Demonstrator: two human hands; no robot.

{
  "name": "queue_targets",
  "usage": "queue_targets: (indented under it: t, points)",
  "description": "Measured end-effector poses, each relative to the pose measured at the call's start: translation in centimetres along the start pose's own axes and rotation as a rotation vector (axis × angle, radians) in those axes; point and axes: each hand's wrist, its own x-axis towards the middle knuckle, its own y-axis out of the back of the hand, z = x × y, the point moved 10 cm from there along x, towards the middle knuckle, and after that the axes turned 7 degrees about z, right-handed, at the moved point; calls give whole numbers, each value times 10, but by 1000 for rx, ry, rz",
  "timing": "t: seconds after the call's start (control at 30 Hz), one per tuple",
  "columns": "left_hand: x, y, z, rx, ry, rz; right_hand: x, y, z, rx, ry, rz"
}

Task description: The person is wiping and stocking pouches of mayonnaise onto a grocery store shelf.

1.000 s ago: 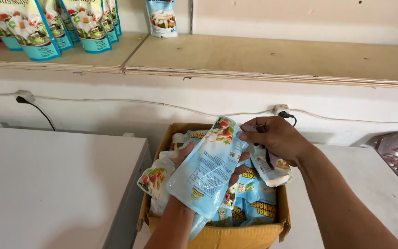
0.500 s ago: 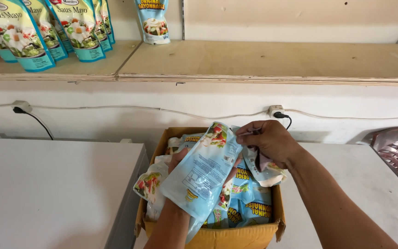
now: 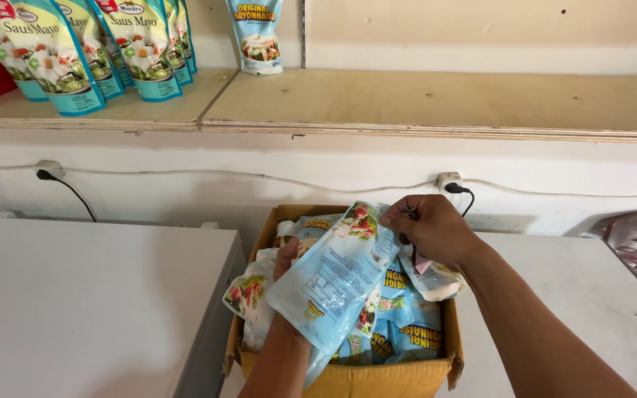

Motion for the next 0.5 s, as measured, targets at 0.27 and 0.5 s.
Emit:
queue_targets:
  t: [0.27, 0.5]
  points:
    - [19, 137, 35, 53, 1, 39, 28, 14, 25, 600, 18, -60]
    - [16, 154, 38, 103, 1, 69, -57, 1, -51, 142, 639, 294]
